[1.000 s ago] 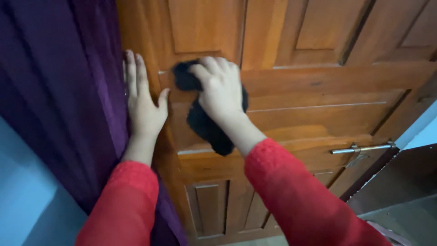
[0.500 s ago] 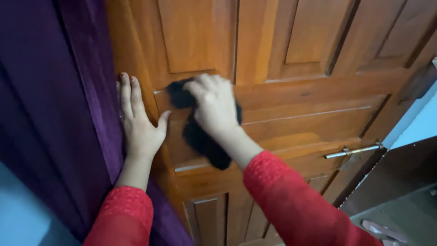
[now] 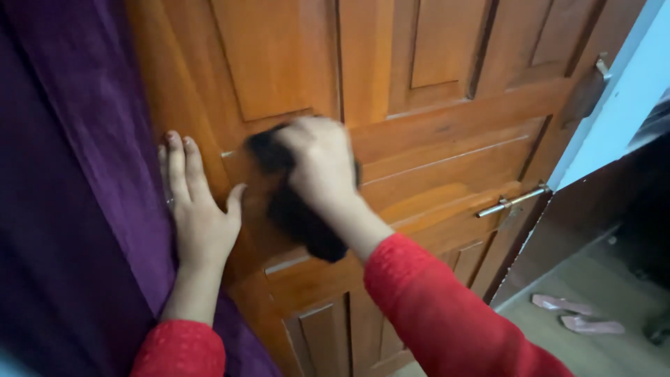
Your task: Cleaning a wooden door with a black cloth.
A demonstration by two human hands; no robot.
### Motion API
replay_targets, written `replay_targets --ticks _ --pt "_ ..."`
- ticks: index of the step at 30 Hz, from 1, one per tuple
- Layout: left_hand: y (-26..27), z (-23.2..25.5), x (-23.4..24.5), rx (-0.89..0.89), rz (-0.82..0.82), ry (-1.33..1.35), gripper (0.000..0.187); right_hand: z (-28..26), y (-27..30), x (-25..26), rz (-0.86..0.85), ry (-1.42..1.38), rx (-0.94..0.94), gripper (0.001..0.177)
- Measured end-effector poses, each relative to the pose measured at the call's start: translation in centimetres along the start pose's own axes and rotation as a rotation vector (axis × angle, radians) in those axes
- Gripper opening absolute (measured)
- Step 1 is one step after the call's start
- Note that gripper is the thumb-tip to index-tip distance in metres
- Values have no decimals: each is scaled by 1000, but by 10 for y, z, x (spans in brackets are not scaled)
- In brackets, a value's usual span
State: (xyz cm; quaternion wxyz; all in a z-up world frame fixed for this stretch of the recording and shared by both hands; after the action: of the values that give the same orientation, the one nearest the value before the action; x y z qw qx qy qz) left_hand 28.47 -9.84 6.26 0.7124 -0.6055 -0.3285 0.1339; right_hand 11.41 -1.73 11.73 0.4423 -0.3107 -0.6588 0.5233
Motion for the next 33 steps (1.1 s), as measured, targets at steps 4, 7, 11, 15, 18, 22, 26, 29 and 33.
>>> replay_targets --ticks 4,7,11,15,18,22,26,29,33 --pt "-8 1 1 80 -14 -8 101 3 -3 -8 57 100 -92 30" --pt "-1 5 1 96 -28 17 96 -15 5 -17 79 150 -130 33" --pt "-4 2 0 88 -17 23 96 -35 -3 -24 43 23 38 39" --pt "-5 3 0 88 -15 9 98 4 5 -1 26 83 23 35" --pt "-4 8 3 73 5 9 101 18 6 5 72 177 -110 32" --pt "-2 8 -1 120 -9 14 101 -4 5 -7 55 183 -141 32" --pt "-4 10 1 136 -26 23 102 -33 -3 -14 3 26 18 35" --pt "-2 8 -2 131 -28 15 102 -8 -1 -8 -29 16 29 32" --pt "-3 10 2 95 3 28 104 15 1 15 71 174 -91 31"
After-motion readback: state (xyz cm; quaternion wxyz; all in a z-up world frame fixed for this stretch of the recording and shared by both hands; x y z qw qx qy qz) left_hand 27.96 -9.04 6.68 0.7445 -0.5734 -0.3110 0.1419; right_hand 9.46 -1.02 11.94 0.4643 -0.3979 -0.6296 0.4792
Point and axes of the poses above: each hand's wrist, its own y-axis away from the middle knuckle, its own x-axis out of the back of the hand, z = x × y, the point moved 8 cm from there along -y, towards the middle knuckle, and after that the axes turned 7 degrees about -y, right-handed, at the moved point
